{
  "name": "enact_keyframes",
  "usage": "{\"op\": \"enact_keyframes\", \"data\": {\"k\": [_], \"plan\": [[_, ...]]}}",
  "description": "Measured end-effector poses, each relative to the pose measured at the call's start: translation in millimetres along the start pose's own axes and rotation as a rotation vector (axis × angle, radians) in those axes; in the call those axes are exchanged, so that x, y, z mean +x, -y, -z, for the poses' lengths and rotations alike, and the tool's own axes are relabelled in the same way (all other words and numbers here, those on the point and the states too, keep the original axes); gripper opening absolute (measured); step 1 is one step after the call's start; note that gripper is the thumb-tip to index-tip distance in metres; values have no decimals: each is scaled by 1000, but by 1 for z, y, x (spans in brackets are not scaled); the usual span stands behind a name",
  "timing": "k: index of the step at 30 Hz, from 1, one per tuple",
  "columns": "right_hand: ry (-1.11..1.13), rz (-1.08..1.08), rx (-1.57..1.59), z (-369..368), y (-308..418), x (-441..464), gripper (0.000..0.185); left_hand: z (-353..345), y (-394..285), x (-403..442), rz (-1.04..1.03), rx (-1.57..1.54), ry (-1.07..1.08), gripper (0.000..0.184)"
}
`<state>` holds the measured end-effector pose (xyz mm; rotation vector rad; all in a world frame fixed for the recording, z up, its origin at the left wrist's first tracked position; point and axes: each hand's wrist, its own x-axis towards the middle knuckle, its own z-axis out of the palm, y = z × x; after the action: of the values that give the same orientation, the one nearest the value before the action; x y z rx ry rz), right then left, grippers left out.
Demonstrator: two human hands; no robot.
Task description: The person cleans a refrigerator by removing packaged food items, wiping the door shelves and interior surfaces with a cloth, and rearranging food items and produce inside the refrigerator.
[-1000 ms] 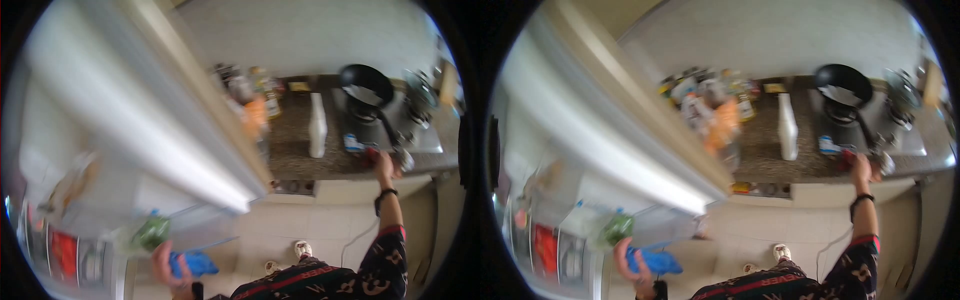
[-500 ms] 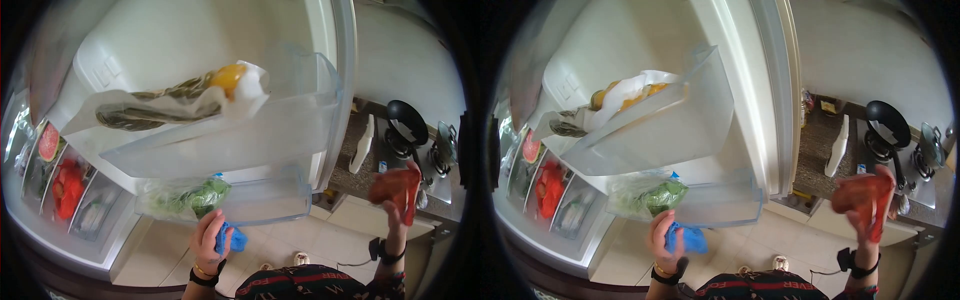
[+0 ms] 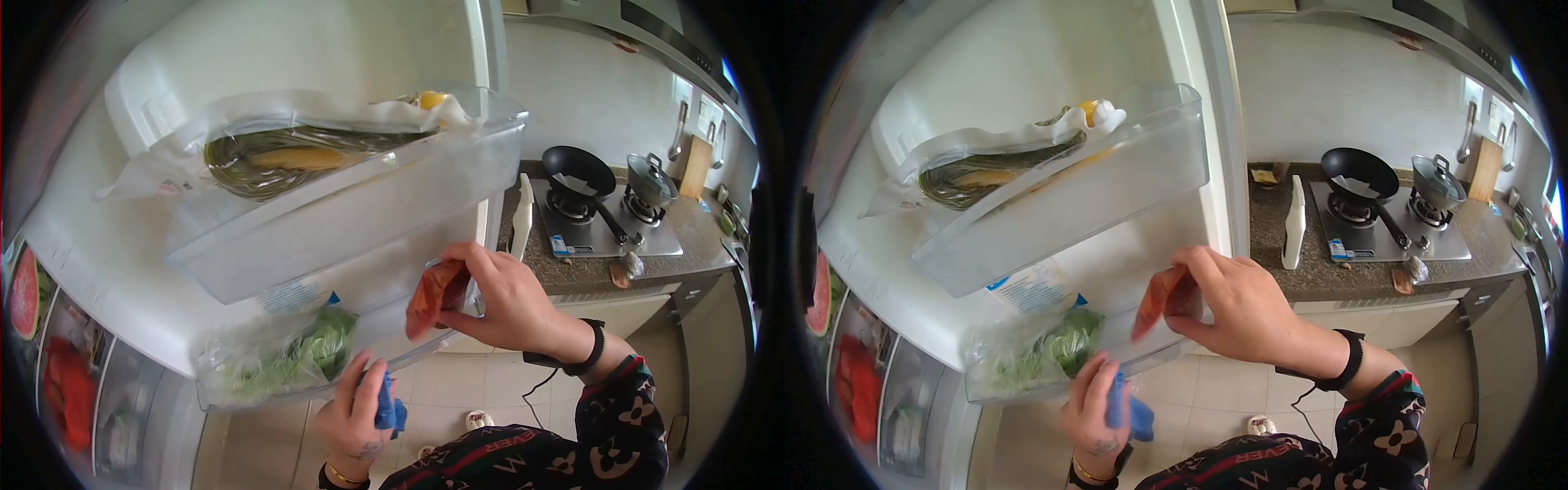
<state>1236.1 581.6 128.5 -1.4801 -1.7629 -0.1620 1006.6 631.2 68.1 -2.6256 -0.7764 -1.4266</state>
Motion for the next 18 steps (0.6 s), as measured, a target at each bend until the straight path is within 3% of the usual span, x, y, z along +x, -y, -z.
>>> {"op": "enact_keyframes", "data": {"k": [5,11,14,18], "plan": [[5,-120,-29,8,0,-12,49,-6,-17,11,26,-99,154,36],[-94,-131,2,15,-12,-41,52,-22,-10,9,16,-117,65,34],[-153,-298,261,15,-19,-57,50,-24,-11,13,9,-125,62,33],[-266,-411,207,24,-67,-94,46,-24,-9,14,-5,-49,65,28]]}}
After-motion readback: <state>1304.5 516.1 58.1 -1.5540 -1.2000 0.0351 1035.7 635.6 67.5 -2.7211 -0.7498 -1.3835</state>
